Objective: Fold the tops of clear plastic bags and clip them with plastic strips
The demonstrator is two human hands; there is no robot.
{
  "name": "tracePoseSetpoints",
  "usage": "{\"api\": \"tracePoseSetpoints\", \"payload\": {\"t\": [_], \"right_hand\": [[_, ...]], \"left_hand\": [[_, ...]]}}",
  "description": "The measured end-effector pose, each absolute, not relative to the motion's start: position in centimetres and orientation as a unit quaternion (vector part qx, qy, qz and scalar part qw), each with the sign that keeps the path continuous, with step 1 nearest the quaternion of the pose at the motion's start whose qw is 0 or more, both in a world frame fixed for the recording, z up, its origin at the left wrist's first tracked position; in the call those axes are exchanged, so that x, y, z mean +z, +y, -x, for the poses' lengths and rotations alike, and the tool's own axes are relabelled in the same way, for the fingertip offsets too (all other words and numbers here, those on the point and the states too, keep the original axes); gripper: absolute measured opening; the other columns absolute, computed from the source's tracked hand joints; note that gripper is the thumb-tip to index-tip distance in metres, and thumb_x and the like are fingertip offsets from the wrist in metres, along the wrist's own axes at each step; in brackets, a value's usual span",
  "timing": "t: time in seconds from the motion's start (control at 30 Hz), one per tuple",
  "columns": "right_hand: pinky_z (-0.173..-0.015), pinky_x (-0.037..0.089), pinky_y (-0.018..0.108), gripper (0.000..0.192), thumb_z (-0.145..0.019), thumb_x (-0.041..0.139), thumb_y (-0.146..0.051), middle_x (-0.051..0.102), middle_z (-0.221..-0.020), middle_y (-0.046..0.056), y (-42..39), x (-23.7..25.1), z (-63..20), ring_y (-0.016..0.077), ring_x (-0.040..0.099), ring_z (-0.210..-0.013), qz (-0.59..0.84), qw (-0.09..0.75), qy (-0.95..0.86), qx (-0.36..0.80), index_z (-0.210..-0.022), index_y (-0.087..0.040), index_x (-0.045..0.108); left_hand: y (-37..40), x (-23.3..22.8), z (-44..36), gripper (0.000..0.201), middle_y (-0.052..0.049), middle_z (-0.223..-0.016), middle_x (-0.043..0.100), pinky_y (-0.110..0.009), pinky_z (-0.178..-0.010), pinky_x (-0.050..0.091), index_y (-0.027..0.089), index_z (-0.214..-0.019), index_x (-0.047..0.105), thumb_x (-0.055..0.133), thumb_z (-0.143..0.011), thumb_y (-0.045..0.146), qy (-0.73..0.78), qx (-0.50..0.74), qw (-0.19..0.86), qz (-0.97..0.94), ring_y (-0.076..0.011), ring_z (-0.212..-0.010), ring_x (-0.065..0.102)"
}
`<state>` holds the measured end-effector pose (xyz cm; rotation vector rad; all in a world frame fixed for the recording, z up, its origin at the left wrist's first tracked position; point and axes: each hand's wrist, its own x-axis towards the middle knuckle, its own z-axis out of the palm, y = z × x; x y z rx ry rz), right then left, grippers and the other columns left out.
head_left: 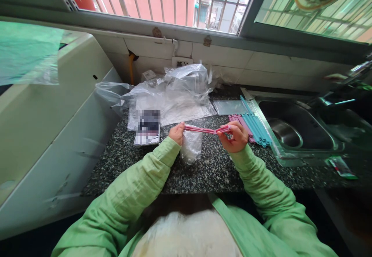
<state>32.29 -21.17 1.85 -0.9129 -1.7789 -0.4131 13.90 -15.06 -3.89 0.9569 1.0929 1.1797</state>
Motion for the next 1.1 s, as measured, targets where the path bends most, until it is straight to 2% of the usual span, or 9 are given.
{"api": "tracePoseSetpoints", "payload": {"t": [0.37,0.87,1.1], "right_hand": [[-0.05,0.045,0.026,0.006,-0.074,0.056,-0.022,0.057,-0.064,0.001,-21.0,1.5,-32.7,0.0125,0.053,-0.057,0.376,0.542,-0.734,-0.161,-0.075,-0.02,0.05],[-0.047,0.042,0.025,0.009,-0.077,0.052,-0.027,0.055,-0.064,0.002,-20.7,1.3,-33.1,0.0123,0.051,-0.055,0.377,0.578,-0.713,-0.124,-0.075,-0.019,0.05],[-0.052,0.043,0.028,0.01,-0.078,0.05,-0.028,0.054,-0.063,0.001,-20.6,1.2,-33.2,0.0126,0.05,-0.057,0.389,0.594,-0.698,-0.098,-0.073,-0.019,0.049]], "left_hand": [[-15.2,-2.9,-13.8,0.036,0.005,-0.046,0.039,-0.023,-0.052,0.031,0.015,-0.049,0.046,0.057,-0.069,0.043,0.495,0.513,0.578,-0.398,-0.0078,-0.047,0.035],[-15.3,-2.3,-13.7,0.039,0.005,-0.043,0.035,-0.023,-0.046,0.028,0.016,-0.047,0.044,0.057,-0.068,0.045,0.499,0.521,0.58,-0.379,-0.0068,-0.044,0.031],[-15.5,-1.6,-13.9,0.037,0.004,-0.045,0.043,-0.023,-0.047,0.033,0.015,-0.05,0.047,0.057,-0.069,0.045,0.494,0.542,0.57,-0.372,-0.0077,-0.045,0.037]]}}
